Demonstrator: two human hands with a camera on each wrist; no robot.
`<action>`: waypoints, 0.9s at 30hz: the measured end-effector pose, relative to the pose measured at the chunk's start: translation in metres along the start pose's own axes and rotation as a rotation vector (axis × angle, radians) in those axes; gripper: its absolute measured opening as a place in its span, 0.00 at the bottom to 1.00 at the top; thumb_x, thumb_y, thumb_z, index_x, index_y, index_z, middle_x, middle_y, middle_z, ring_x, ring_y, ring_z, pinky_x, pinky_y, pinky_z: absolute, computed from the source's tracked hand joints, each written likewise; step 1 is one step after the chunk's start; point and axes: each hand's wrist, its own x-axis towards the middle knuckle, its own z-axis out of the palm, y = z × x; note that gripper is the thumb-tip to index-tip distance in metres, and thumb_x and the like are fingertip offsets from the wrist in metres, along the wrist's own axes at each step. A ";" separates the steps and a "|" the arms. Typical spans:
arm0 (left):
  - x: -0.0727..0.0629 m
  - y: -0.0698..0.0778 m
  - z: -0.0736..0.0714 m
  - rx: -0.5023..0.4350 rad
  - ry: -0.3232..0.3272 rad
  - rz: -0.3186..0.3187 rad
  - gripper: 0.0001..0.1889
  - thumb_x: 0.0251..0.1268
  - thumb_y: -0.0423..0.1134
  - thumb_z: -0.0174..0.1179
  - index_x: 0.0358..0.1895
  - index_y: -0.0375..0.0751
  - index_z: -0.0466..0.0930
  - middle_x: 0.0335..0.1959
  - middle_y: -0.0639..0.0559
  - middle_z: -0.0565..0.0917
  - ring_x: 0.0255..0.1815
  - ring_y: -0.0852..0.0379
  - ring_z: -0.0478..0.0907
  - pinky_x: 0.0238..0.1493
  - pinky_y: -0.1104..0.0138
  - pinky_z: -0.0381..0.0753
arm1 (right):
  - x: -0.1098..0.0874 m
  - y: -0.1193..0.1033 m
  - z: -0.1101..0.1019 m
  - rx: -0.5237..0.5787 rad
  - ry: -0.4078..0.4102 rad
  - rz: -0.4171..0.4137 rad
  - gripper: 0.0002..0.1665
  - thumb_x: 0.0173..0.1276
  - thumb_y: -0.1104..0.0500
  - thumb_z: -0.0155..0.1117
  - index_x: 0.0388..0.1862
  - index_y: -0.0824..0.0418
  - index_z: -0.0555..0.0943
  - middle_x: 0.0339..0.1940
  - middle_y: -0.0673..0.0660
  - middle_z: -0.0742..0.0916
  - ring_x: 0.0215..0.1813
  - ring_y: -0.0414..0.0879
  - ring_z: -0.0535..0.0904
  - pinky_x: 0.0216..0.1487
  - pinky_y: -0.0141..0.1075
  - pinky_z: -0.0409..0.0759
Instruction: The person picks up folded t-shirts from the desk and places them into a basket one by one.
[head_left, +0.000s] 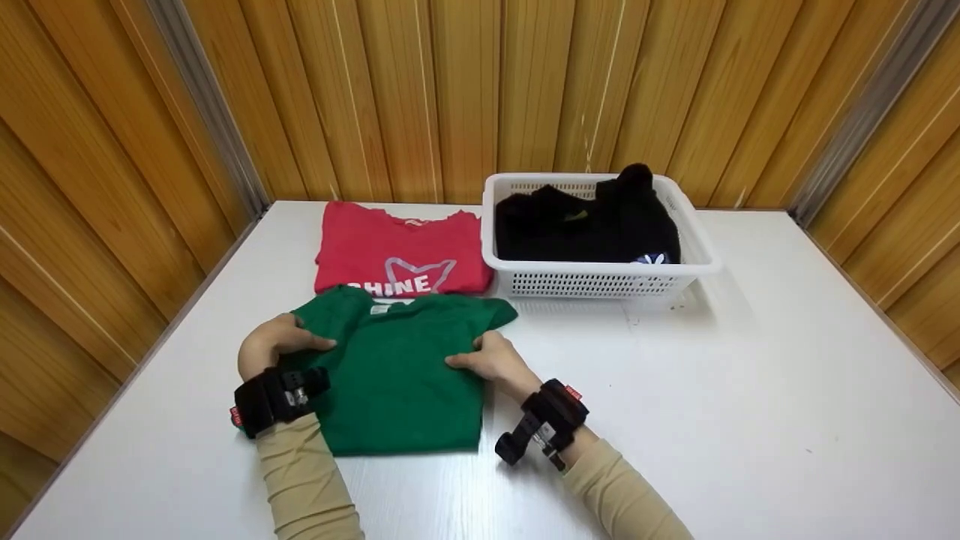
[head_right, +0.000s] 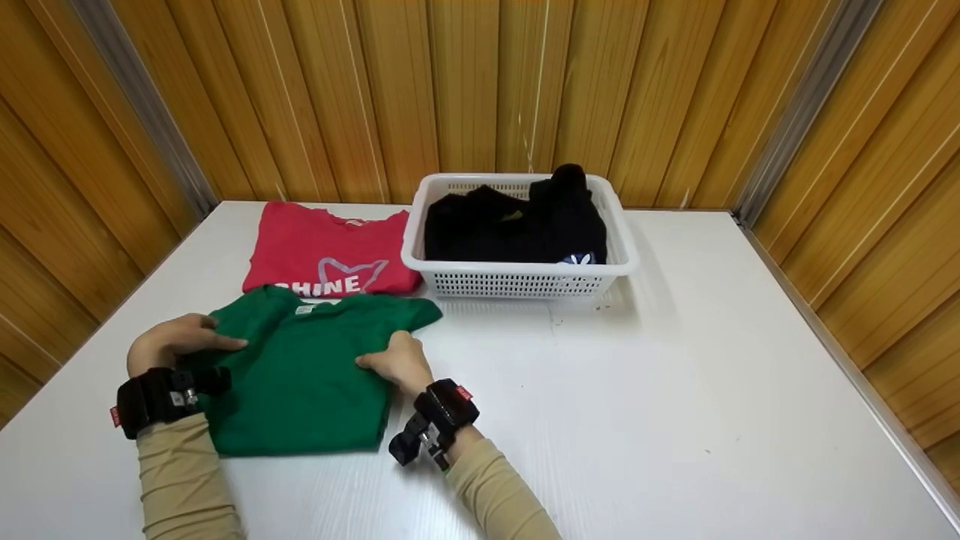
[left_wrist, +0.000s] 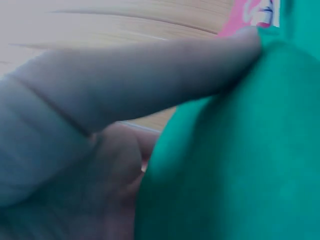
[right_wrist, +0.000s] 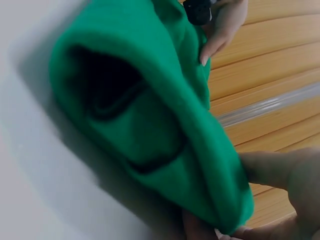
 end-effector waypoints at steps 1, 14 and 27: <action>-0.001 -0.001 -0.001 -0.002 -0.004 0.007 0.47 0.63 0.51 0.58 0.69 0.19 0.44 0.69 0.23 0.53 0.66 0.31 0.56 0.70 0.44 0.60 | 0.000 0.001 0.000 0.021 0.002 0.003 0.24 0.54 0.54 0.72 0.15 0.54 0.64 0.21 0.48 0.69 0.28 0.41 0.66 0.26 0.29 0.65; -0.010 0.000 -0.005 -0.083 0.041 -0.028 0.43 0.65 0.47 0.57 0.69 0.19 0.44 0.67 0.23 0.54 0.66 0.32 0.56 0.71 0.45 0.58 | 0.004 -0.002 -0.008 0.140 0.023 -0.004 0.16 0.53 0.60 0.71 0.22 0.58 0.70 0.29 0.51 0.74 0.34 0.42 0.69 0.30 0.28 0.68; -0.026 0.013 -0.014 -0.086 0.079 0.034 0.45 0.67 0.45 0.55 0.70 0.17 0.38 0.70 0.21 0.50 0.69 0.28 0.52 0.71 0.41 0.54 | -0.001 -0.014 -0.023 0.224 0.024 -0.169 0.13 0.56 0.65 0.69 0.39 0.69 0.78 0.34 0.58 0.85 0.34 0.41 0.77 0.37 0.30 0.77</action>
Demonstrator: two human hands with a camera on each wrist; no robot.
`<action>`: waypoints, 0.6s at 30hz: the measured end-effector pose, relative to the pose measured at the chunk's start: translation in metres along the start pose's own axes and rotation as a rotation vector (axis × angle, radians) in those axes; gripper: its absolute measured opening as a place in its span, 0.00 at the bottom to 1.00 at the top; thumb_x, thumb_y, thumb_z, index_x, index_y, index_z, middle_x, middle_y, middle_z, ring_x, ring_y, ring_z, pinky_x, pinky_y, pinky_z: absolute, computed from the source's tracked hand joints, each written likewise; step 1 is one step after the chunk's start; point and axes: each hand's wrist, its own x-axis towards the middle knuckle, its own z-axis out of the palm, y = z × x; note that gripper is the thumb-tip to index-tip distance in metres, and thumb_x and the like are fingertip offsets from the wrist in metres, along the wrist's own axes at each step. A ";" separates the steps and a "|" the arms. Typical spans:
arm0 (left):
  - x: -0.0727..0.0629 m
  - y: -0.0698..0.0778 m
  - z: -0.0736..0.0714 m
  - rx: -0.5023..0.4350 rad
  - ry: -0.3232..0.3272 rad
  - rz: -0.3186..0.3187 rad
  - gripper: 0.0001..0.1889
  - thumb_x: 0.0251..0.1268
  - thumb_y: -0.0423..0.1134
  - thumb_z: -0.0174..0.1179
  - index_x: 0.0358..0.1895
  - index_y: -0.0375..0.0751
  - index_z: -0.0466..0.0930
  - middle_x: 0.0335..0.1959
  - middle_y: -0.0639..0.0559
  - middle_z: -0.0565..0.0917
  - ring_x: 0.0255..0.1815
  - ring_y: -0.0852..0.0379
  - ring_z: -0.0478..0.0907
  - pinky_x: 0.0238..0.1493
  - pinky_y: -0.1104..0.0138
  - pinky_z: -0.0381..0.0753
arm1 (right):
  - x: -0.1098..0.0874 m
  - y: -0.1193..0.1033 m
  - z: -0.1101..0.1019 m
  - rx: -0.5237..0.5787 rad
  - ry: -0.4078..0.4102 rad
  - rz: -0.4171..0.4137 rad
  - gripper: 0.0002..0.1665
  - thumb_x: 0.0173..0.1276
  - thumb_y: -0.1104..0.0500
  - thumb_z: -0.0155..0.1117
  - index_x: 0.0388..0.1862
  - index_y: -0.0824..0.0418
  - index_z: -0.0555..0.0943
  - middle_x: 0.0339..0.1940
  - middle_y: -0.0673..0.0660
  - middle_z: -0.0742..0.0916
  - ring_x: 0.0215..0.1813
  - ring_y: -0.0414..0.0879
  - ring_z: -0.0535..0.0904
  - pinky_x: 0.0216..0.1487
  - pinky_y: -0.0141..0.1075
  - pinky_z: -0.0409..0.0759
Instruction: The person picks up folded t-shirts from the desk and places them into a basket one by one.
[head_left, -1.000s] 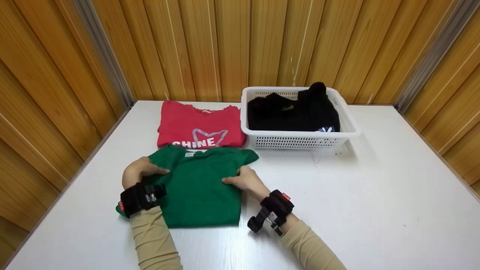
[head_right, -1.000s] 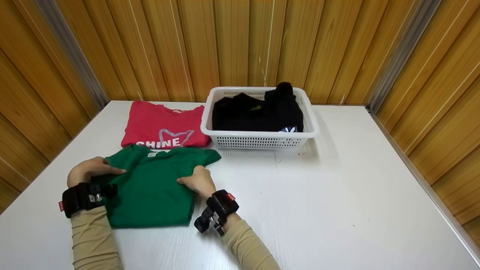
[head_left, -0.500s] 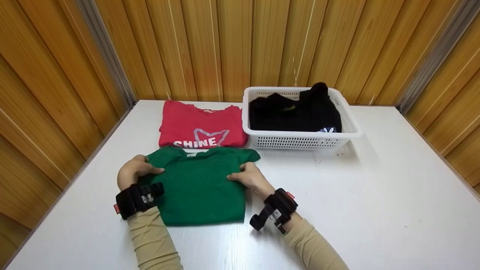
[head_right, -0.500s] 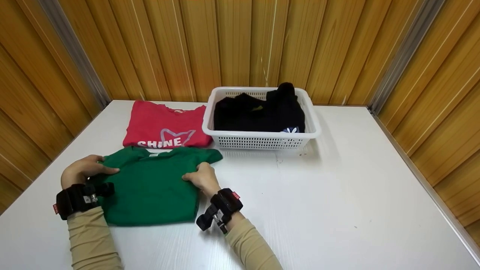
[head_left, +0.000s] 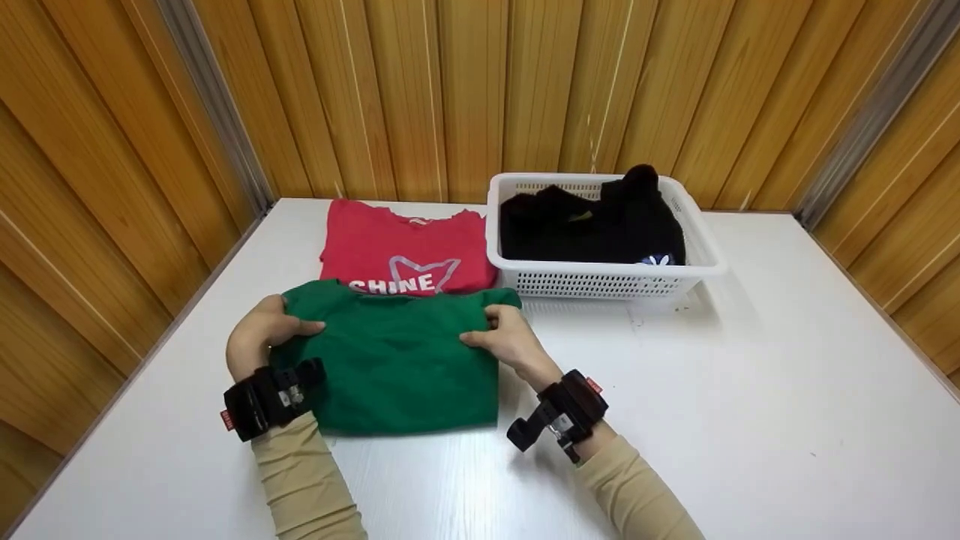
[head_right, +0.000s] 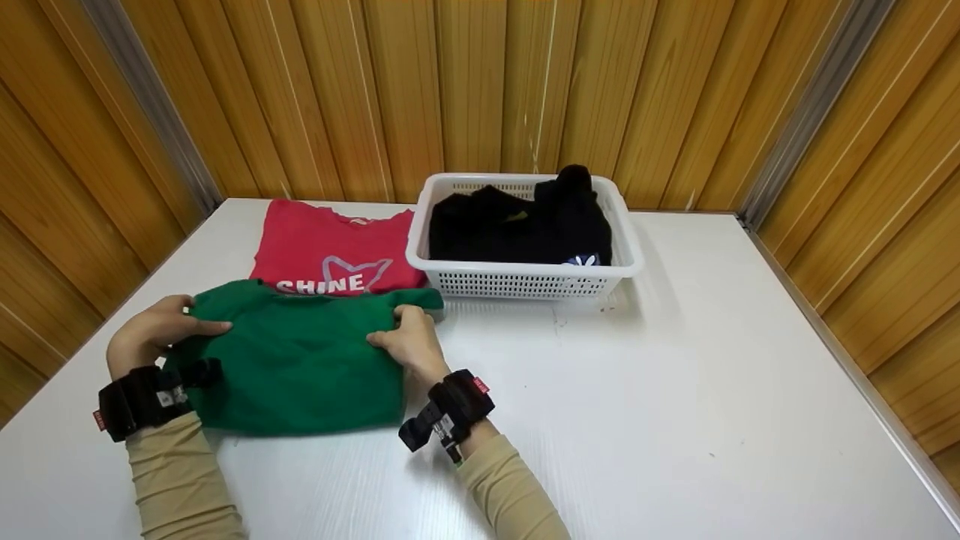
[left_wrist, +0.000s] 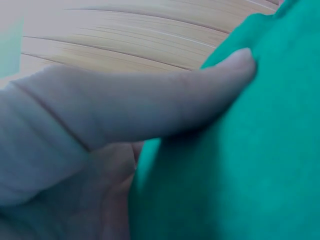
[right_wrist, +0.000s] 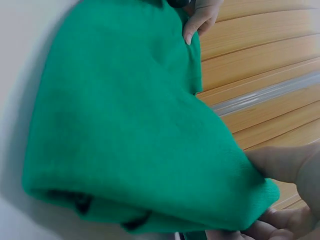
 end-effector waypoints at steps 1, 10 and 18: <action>-0.002 0.001 -0.001 -0.013 0.008 0.004 0.45 0.67 0.46 0.56 0.70 0.17 0.38 0.70 0.21 0.50 0.69 0.28 0.52 0.71 0.41 0.54 | 0.000 0.000 -0.001 0.003 0.005 -0.009 0.14 0.56 0.65 0.68 0.40 0.69 0.78 0.35 0.59 0.85 0.35 0.41 0.78 0.38 0.31 0.78; -0.016 0.010 -0.006 -0.067 0.076 0.044 0.50 0.66 0.49 0.56 0.72 0.24 0.31 0.73 0.24 0.43 0.72 0.30 0.47 0.72 0.41 0.51 | 0.000 -0.011 -0.015 -0.007 0.043 -0.078 0.17 0.57 0.64 0.68 0.45 0.68 0.79 0.42 0.62 0.86 0.41 0.44 0.80 0.45 0.36 0.80; -0.027 0.018 -0.007 -0.054 0.158 0.111 0.49 0.66 0.50 0.56 0.72 0.24 0.34 0.73 0.24 0.47 0.71 0.30 0.51 0.71 0.40 0.55 | -0.005 -0.024 -0.030 -0.010 0.052 -0.172 0.18 0.58 0.65 0.68 0.47 0.69 0.78 0.44 0.65 0.85 0.43 0.46 0.79 0.44 0.35 0.78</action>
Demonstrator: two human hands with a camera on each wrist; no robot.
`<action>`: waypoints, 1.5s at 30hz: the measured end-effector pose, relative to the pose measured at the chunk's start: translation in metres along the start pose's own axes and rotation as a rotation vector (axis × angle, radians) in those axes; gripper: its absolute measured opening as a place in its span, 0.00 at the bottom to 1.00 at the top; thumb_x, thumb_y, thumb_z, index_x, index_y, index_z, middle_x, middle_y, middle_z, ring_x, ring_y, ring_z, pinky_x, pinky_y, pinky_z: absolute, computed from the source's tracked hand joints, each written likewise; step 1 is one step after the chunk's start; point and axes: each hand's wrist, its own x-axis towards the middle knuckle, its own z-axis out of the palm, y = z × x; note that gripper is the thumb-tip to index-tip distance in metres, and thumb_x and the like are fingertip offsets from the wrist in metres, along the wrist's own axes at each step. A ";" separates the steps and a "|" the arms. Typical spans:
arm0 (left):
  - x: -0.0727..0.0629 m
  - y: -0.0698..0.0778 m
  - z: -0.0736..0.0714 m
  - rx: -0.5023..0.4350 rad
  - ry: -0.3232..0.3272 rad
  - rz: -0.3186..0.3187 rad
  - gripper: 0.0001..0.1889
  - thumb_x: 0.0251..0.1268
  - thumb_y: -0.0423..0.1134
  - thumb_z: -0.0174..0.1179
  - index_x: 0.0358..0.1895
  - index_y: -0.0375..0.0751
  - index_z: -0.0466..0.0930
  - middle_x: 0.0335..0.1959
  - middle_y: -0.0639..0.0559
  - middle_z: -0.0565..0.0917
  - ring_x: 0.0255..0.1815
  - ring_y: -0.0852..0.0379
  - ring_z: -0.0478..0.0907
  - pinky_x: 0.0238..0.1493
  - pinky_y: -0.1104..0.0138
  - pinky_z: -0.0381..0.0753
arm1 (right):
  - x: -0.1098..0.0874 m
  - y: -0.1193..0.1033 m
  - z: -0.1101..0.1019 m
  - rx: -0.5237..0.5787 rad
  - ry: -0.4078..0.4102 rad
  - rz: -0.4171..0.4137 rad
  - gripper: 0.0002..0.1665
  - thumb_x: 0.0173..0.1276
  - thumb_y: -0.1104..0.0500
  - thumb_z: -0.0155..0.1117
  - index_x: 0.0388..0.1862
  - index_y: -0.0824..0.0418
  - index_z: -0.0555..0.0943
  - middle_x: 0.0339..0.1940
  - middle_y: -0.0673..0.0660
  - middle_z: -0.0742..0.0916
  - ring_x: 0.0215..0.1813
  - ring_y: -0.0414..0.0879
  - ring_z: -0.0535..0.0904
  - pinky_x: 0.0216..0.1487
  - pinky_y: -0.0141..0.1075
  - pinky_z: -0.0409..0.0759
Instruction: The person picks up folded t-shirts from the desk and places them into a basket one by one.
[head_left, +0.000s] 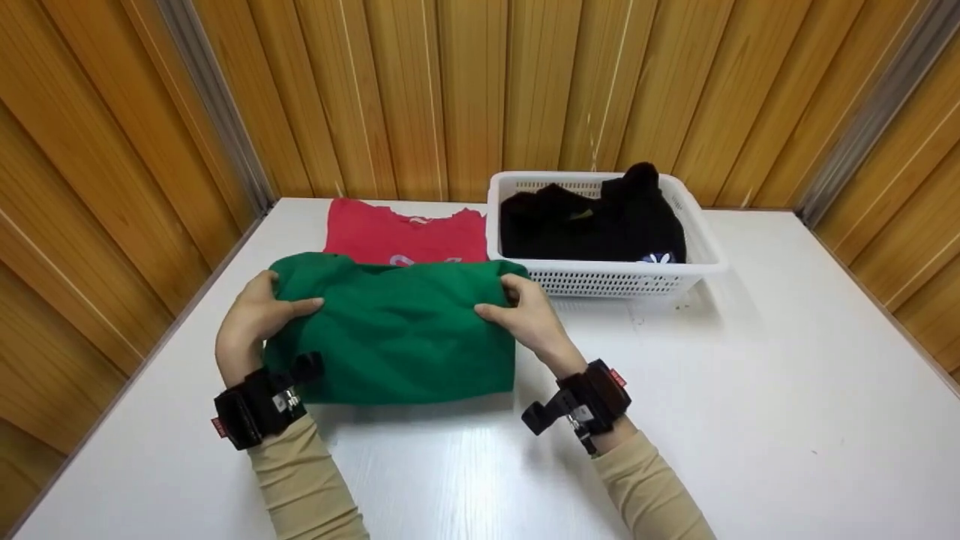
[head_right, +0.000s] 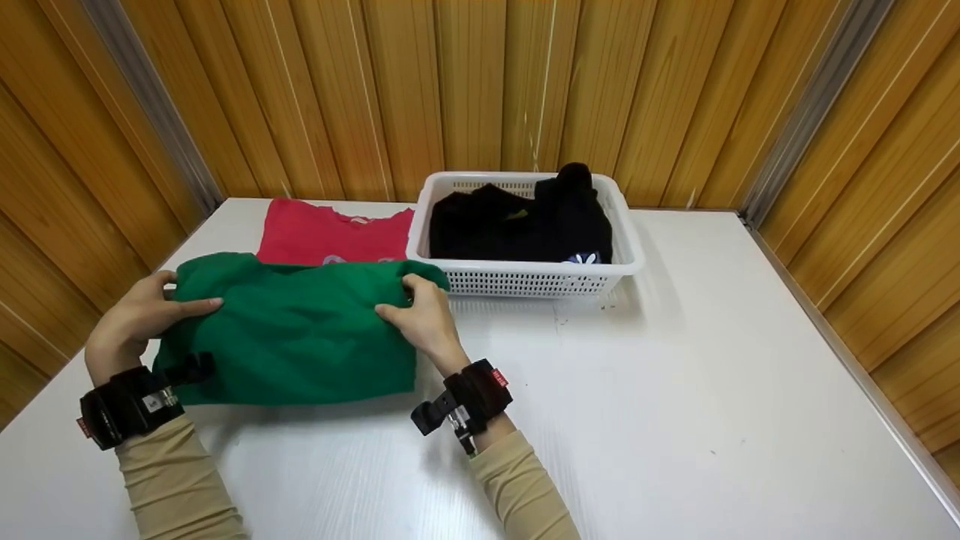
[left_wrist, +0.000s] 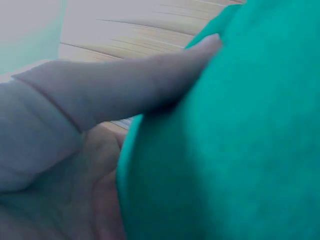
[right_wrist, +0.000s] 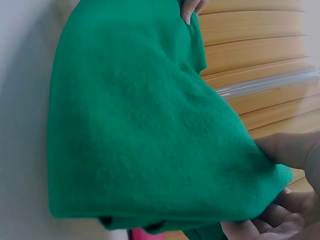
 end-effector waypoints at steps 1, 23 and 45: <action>-0.001 0.001 0.000 0.000 0.009 0.012 0.49 0.66 0.50 0.57 0.72 0.24 0.34 0.72 0.24 0.48 0.71 0.31 0.52 0.70 0.40 0.55 | 0.000 -0.001 -0.002 0.003 -0.001 -0.007 0.18 0.58 0.65 0.67 0.48 0.69 0.78 0.44 0.65 0.85 0.44 0.47 0.79 0.45 0.35 0.78; 0.014 0.039 0.028 -0.196 0.196 0.143 0.44 0.61 0.46 0.63 0.73 0.33 0.46 0.73 0.33 0.57 0.72 0.35 0.58 0.68 0.41 0.60 | -0.004 -0.010 -0.064 0.014 0.062 -0.141 0.24 0.62 0.63 0.65 0.57 0.67 0.74 0.54 0.64 0.83 0.52 0.48 0.78 0.56 0.38 0.76; 0.043 0.079 0.083 -0.294 0.330 0.400 0.32 0.56 0.41 0.68 0.60 0.34 0.64 0.63 0.37 0.73 0.62 0.42 0.70 0.65 0.47 0.70 | -0.018 0.000 -0.132 -0.013 0.152 -0.140 0.28 0.63 0.58 0.67 0.60 0.66 0.73 0.49 0.50 0.83 0.51 0.38 0.78 0.59 0.37 0.70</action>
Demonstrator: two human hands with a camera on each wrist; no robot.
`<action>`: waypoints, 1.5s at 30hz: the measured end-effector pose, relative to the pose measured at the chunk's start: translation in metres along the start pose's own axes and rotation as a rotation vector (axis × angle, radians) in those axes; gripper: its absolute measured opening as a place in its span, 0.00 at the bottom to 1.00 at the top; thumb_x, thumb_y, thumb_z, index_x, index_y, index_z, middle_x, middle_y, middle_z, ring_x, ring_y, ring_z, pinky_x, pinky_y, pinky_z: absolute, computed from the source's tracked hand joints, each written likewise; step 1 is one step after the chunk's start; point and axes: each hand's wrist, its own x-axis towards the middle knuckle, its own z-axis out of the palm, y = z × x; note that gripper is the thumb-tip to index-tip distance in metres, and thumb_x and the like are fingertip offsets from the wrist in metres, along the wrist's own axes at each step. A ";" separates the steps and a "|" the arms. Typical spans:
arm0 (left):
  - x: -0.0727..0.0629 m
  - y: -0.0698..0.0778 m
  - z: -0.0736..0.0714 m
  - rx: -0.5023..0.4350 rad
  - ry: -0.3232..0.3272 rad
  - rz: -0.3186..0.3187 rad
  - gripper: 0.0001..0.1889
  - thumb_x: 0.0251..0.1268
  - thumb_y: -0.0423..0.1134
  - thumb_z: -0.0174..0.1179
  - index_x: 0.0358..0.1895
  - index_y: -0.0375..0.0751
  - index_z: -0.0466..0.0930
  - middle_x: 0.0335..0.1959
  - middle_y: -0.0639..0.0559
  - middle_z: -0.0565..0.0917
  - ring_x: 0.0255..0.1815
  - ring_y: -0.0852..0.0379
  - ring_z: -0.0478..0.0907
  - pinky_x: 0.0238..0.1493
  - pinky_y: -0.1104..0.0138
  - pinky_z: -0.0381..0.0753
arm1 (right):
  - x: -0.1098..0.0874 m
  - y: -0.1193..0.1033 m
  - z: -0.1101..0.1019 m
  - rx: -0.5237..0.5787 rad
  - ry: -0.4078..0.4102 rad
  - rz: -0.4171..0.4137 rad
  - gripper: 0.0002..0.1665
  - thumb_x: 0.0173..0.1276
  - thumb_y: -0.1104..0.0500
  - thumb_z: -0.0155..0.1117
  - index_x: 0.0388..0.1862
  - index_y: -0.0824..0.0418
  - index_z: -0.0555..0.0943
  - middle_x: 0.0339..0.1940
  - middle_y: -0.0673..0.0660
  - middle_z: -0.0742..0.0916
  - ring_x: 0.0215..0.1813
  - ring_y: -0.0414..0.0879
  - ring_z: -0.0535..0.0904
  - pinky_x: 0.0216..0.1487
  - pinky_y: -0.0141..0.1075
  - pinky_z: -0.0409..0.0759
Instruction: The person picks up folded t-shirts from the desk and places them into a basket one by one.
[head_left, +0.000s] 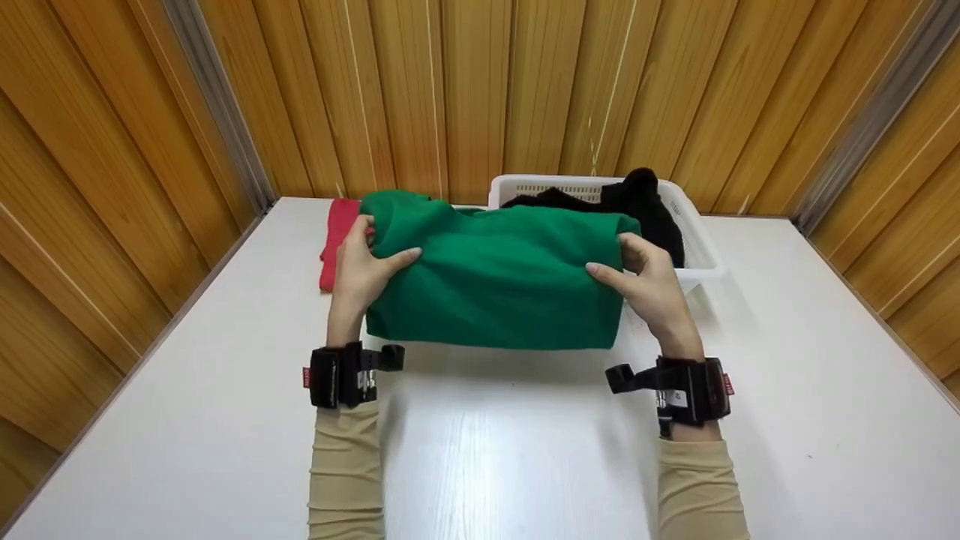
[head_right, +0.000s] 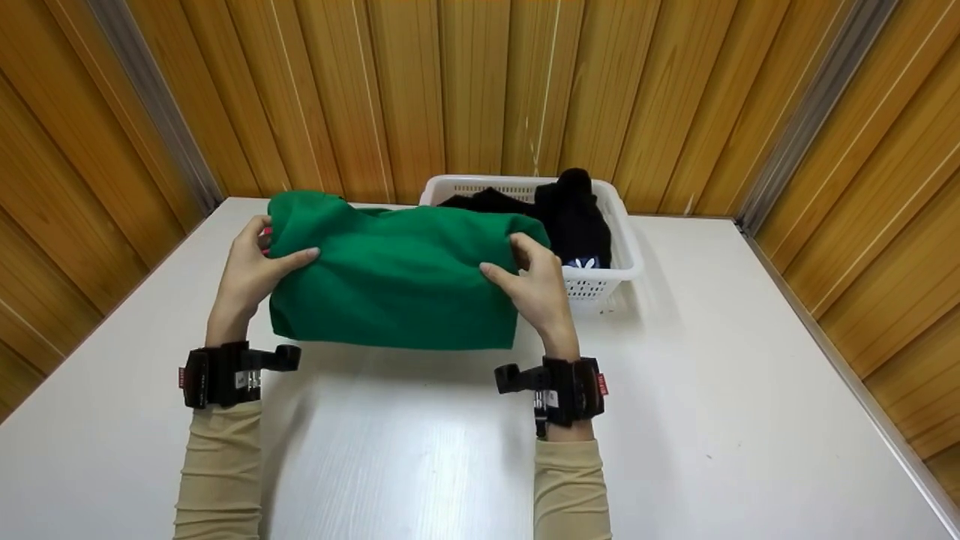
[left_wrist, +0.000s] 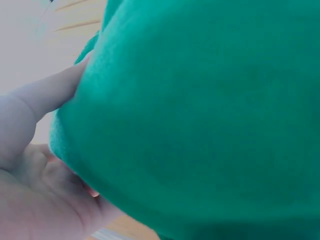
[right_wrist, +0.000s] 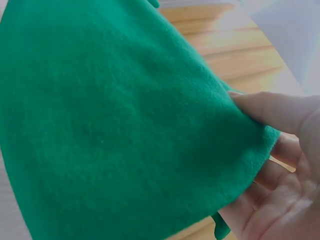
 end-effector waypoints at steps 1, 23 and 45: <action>0.000 0.001 0.003 -0.003 0.002 0.012 0.32 0.55 0.41 0.68 0.60 0.34 0.64 0.62 0.37 0.73 0.62 0.42 0.70 0.64 0.48 0.71 | -0.001 0.000 -0.003 0.000 0.007 -0.003 0.28 0.63 0.58 0.67 0.60 0.66 0.73 0.47 0.47 0.84 0.50 0.38 0.78 0.59 0.37 0.70; 0.000 0.007 0.055 -0.056 0.051 0.177 0.29 0.52 0.38 0.70 0.56 0.32 0.69 0.54 0.35 0.80 0.56 0.42 0.76 0.61 0.50 0.73 | -0.015 0.007 -0.038 -0.084 0.093 0.055 0.30 0.64 0.53 0.66 0.61 0.65 0.72 0.45 0.39 0.81 0.52 0.37 0.75 0.59 0.37 0.68; 0.016 0.039 0.080 -0.195 0.042 0.257 0.27 0.56 0.38 0.68 0.56 0.34 0.68 0.56 0.38 0.80 0.56 0.45 0.77 0.61 0.53 0.75 | 0.002 -0.008 -0.070 -0.184 0.223 0.071 0.29 0.65 0.51 0.64 0.62 0.62 0.73 0.54 0.49 0.81 0.52 0.36 0.74 0.63 0.45 0.72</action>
